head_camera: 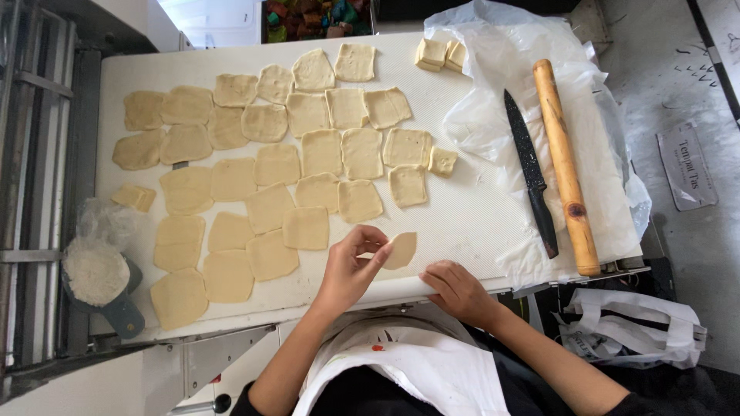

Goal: The person prepares small squares of dough for dumplings or pastries by flattening them with a small rolling tool and folding the edges.

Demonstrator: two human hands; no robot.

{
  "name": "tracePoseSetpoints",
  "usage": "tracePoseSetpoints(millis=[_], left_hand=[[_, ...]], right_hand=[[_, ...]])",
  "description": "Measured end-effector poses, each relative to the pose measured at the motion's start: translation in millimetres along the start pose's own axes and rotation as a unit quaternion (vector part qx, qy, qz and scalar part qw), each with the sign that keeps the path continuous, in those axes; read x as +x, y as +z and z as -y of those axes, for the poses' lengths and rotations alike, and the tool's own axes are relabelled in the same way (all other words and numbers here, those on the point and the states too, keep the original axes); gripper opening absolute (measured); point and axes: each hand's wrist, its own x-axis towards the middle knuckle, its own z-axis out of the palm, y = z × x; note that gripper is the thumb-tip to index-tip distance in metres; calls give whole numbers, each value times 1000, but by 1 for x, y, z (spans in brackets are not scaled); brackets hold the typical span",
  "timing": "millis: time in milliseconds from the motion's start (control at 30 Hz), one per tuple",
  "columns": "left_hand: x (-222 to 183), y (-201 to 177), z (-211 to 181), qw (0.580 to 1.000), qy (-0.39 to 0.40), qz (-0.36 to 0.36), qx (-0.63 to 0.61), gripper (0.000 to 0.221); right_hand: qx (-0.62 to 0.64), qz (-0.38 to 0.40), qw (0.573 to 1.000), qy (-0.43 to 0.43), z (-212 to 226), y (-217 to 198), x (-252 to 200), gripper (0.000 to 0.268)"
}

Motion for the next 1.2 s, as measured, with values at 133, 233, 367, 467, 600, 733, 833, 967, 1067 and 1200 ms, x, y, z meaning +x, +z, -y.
tracePoseSetpoints(millis=[133, 233, 367, 467, 600, 733, 833, 967, 1067, 1200], left_hand=[[-17, -6, 17, 938, -6, -103, 330, 43], [-36, -19, 11, 902, 68, -183, 385, 45], [-37, -25, 0, 884, 162, -118, 423, 45], [-3, -27, 5, 854, 196, -43, 481, 40], [51, -35, 12, 826, 202, 52, 524, 43], [60, -28, 29, 822, 238, 107, 506, 54], [57, -23, 33, 837, 213, 61, 501, 60], [69, -19, 37, 833, 180, 53, 520, 60], [86, -18, 37, 837, 181, 11, 516, 60], [99, -13, 43, 856, 179, -22, 484, 61]], right_hand=[[-2, 16, 1000, -12, -9, 5, -10, 47], [-5, 14, 1000, -25, -12, 6, -12, 45], [-30, -22, 998, -45, -12, 1, 2, 42], [-31, -27, 999, 15, -10, 5, 17, 45], [-6, -48, 989, 141, 12, 20, 25, 45], [-44, 15, 969, 243, 36, 25, 29, 48], [-101, 28, 958, 267, 45, 26, 50, 58], [-66, 29, 950, 304, 44, 41, 75, 72], [-105, 26, 934, 339, 17, 43, 88, 69], [-68, 40, 919, 385, -7, 41, 88, 65]])
